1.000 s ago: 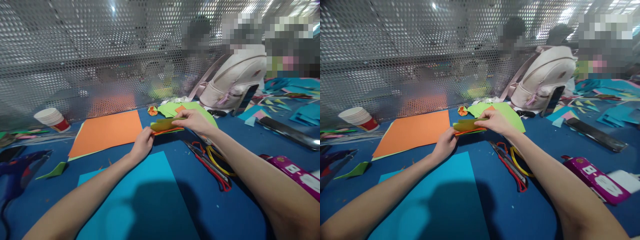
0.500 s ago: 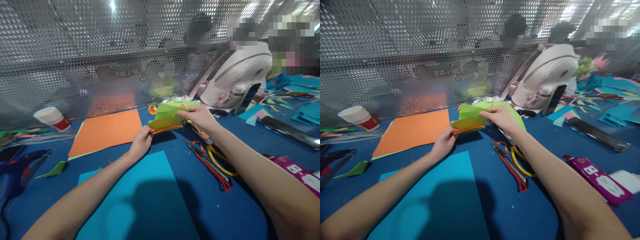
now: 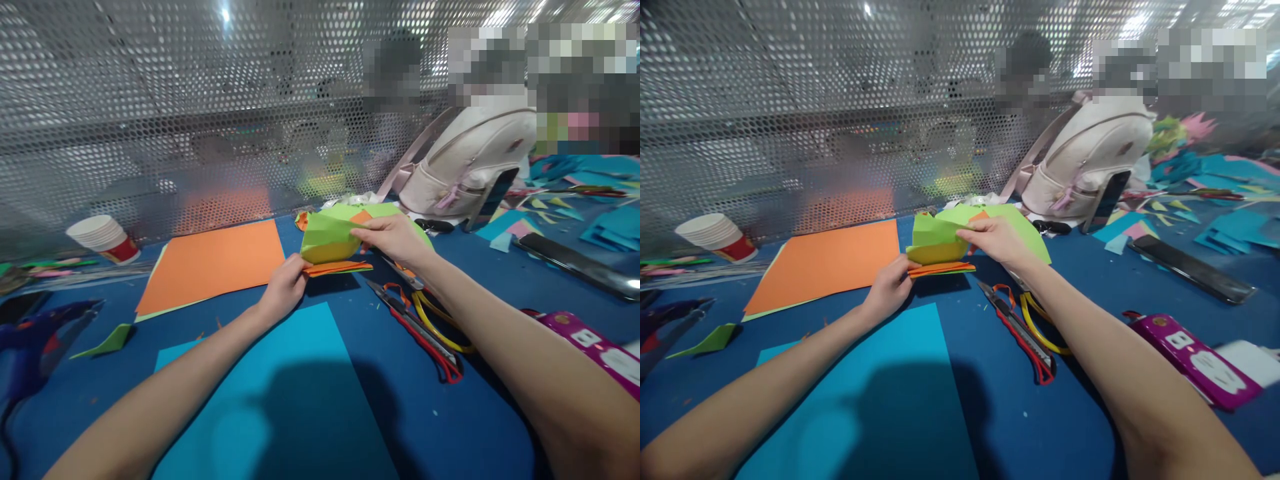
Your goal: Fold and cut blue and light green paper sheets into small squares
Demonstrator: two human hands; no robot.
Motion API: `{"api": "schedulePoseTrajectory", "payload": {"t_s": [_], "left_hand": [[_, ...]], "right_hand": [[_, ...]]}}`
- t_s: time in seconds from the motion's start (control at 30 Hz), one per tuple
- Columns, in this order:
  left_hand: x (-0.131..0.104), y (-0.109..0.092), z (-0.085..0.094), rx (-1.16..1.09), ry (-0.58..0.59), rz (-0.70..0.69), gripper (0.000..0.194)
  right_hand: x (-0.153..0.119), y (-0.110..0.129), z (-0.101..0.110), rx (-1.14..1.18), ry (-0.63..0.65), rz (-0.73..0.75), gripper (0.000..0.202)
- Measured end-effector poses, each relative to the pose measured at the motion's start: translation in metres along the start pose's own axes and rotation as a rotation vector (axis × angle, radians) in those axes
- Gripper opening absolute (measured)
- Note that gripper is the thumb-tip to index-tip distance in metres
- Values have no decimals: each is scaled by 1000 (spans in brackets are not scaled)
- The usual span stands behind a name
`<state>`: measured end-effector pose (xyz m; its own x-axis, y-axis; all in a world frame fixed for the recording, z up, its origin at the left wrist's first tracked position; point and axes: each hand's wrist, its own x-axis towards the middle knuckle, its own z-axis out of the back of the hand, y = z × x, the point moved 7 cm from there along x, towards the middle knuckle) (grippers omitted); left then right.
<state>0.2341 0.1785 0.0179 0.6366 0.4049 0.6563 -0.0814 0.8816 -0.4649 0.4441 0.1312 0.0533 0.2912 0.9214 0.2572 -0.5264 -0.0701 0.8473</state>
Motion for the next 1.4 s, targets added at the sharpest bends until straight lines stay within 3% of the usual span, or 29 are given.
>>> {"api": "schedulePoseTrajectory", "payload": {"t_s": [0.37, 0.6, 0.87, 1.13, 1.4], "left_hand": [[1, -8, 0, -90, 29, -9, 29], [2, 12, 3, -198, -70, 200, 13], [-2, 44, -3, -375, -131, 504, 19], [-8, 53, -11, -533, -141, 686, 21], [-6, 51, 2, -605, -272, 686, 20]], "right_hand": [[-3, 6, -2, 91, 27, -7, 39], [-1, -2, -19, 271, 141, -55, 37], [-7, -2, -48, 544, 349, -105, 42], [-4, -20, -50, 459, 218, -198, 21], [-2, -22, -47, 538, 180, -235, 18]]}}
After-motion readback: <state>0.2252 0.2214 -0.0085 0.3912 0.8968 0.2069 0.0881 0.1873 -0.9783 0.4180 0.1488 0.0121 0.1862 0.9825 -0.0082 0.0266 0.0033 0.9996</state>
